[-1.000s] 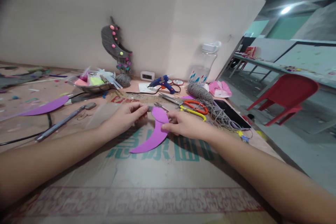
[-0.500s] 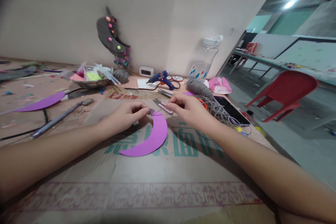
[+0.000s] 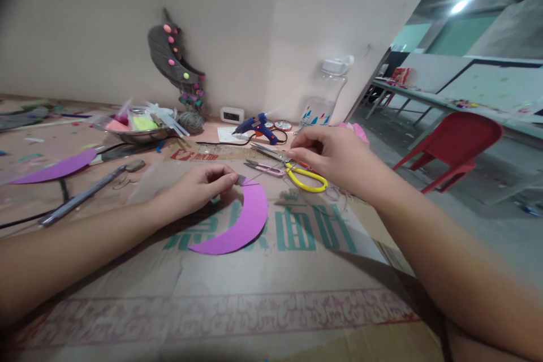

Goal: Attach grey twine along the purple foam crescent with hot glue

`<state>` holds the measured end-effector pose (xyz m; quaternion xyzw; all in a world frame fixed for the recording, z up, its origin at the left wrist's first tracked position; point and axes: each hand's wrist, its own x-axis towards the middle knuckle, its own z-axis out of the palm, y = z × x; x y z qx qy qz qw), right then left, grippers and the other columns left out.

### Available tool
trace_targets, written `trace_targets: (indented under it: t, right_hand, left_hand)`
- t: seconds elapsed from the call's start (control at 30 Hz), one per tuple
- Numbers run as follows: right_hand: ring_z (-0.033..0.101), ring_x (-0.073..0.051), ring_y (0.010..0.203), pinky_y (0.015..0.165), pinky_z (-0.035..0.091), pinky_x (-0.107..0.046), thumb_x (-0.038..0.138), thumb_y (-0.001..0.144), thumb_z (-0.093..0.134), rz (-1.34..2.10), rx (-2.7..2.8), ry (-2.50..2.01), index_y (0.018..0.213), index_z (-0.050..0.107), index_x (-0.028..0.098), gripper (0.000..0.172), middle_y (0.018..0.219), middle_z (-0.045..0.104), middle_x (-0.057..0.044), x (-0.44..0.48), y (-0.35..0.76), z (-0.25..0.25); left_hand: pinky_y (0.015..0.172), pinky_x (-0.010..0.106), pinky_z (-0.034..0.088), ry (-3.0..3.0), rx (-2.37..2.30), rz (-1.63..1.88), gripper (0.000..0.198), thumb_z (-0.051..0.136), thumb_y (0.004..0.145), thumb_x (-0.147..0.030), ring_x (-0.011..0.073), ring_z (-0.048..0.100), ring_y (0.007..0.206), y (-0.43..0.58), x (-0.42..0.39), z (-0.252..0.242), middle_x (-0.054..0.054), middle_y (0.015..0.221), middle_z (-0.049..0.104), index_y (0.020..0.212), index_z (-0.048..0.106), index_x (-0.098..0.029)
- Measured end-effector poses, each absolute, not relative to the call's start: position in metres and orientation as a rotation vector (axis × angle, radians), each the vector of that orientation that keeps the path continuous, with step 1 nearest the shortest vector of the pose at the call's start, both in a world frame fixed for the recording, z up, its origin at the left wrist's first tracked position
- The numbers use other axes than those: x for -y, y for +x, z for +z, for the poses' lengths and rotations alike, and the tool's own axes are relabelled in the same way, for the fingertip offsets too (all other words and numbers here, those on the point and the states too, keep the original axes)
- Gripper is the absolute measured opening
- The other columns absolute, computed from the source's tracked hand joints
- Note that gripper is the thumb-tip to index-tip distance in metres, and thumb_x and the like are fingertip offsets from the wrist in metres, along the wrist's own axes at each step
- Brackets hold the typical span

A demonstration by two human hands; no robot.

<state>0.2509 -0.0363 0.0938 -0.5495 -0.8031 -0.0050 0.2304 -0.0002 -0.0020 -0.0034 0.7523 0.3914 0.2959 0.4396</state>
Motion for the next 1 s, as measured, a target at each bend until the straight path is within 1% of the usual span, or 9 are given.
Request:
trace_targets:
  t: [0.17, 0.3, 0.43, 0.57, 0.63, 0.73, 0.83, 0.9, 1.0]
  right_hand:
    - [0.053, -0.016, 0.058, 0.052, 0.034, -0.029, 0.035, 0.081, 0.064, -0.471, 2.172, -1.561, 0.083, 0.07, 0.023, 0.013, 0.068, 0.062, -0.003, 0.038, 0.267, 0.105]
    - [0.061, -0.023, 0.079, 0.063, 0.044, -0.033, 0.03, 0.084, 0.058, -0.546, 2.261, -1.6, 0.103, 0.07, 0.025, 0.023, 0.101, 0.067, -0.007, 0.029, 0.272, 0.099]
    - [0.063, -0.023, 0.09, 0.072, 0.05, -0.036, 0.027, 0.086, 0.052, -0.041, 2.304, -1.475, 0.126, 0.058, 0.024, 0.041, 0.124, 0.06, -0.009, 0.026, 0.255, 0.081]
    - [0.058, -0.009, 0.054, 0.054, 0.052, -0.031, 0.032, 0.092, 0.043, 0.764, 2.126, -1.327, 0.138, 0.043, 0.028, 0.046, 0.133, 0.054, -0.008, 0.034, 0.229, 0.058]
    - [0.055, -0.006, 0.048, 0.048, 0.05, -0.028, 0.036, 0.092, 0.045, 1.055, 2.07, -1.3, 0.141, 0.036, 0.03, 0.05, 0.135, 0.052, -0.009, 0.037, 0.221, 0.048]
    - [0.057, -0.008, 0.05, 0.047, 0.047, -0.025, 0.04, 0.089, 0.052, 1.265, 2.078, -1.329, 0.141, 0.033, 0.028, 0.056, 0.109, 0.065, -0.007, 0.036, 0.219, 0.038]
    - [0.055, -0.011, 0.053, 0.051, 0.045, -0.024, 0.036, 0.086, 0.057, 1.207, 2.119, -1.389, 0.12, 0.052, 0.021, 0.037, 0.07, 0.061, 0.002, 0.029, 0.222, 0.038]
    - [0.052, -0.01, 0.055, 0.052, 0.042, -0.024, 0.035, 0.083, 0.059, 1.035, 2.136, -1.42, 0.096, 0.061, 0.018, 0.021, 0.065, 0.057, 0.002, 0.024, 0.225, 0.041]
    - [0.051, -0.011, 0.06, 0.055, 0.039, -0.025, 0.036, 0.08, 0.061, 0.838, 2.141, -1.454, 0.079, 0.064, 0.017, 0.019, 0.068, 0.059, 0.0, 0.02, 0.227, 0.043]
  left_hand:
    - [0.056, 0.023, 0.041, 1.86, -0.98, 0.731, 0.036, 0.048, 0.088, -0.05, 0.013, 0.057, 0.06, -0.001, 0.0, -0.006, 0.001, 0.066, 0.064, 0.079, 0.06, -0.017]
    - [0.055, 0.022, 0.041, 1.871, -0.994, 0.718, 0.036, 0.047, 0.088, -0.05, 0.0127, 0.057, 0.06, 0.0, 0.001, -0.005, 0.002, 0.069, 0.066, 0.08, 0.061, -0.017]
    - [0.052, 0.022, 0.039, 1.881, -0.998, 0.72, 0.036, 0.048, 0.087, -0.049, 0.0118, 0.055, 0.059, 0.001, 0.003, -0.003, 0.002, 0.07, 0.067, 0.078, 0.062, -0.017]
    - [0.05, 0.021, 0.037, 1.899, -0.988, 0.713, 0.038, 0.047, 0.087, -0.051, 0.0111, 0.054, 0.056, 0.0, 0.003, -0.003, 0.001, 0.068, 0.065, 0.077, 0.061, -0.017]
    - [0.05, 0.022, 0.037, 1.898, -0.969, 0.714, 0.038, 0.047, 0.088, -0.051, 0.0112, 0.054, 0.056, 0.0, 0.002, -0.004, 0.001, 0.069, 0.064, 0.077, 0.061, -0.017]
    - [0.05, 0.021, 0.037, 1.867, -0.941, 0.722, 0.038, 0.047, 0.087, -0.051, 0.0108, 0.053, 0.056, -0.001, 0.002, -0.006, 0.0, 0.066, 0.063, 0.078, 0.06, -0.017]
    - [0.048, 0.021, 0.035, 1.853, -0.94, 0.701, 0.038, 0.047, 0.087, -0.051, 0.0104, 0.052, 0.054, -0.001, 0.003, -0.006, 0.0, 0.066, 0.062, 0.077, 0.06, -0.017]
    - [0.048, 0.021, 0.035, 1.856, -0.931, 0.67, 0.038, 0.047, 0.088, -0.05, 0.0104, 0.051, 0.053, -0.001, 0.003, -0.006, 0.001, 0.066, 0.062, 0.077, 0.06, -0.017]
    - [0.048, 0.022, 0.036, 1.87, -0.912, 0.643, 0.037, 0.046, 0.088, -0.05, 0.011, 0.052, 0.054, -0.001, 0.002, -0.006, 0.001, 0.067, 0.063, 0.079, 0.06, -0.017]
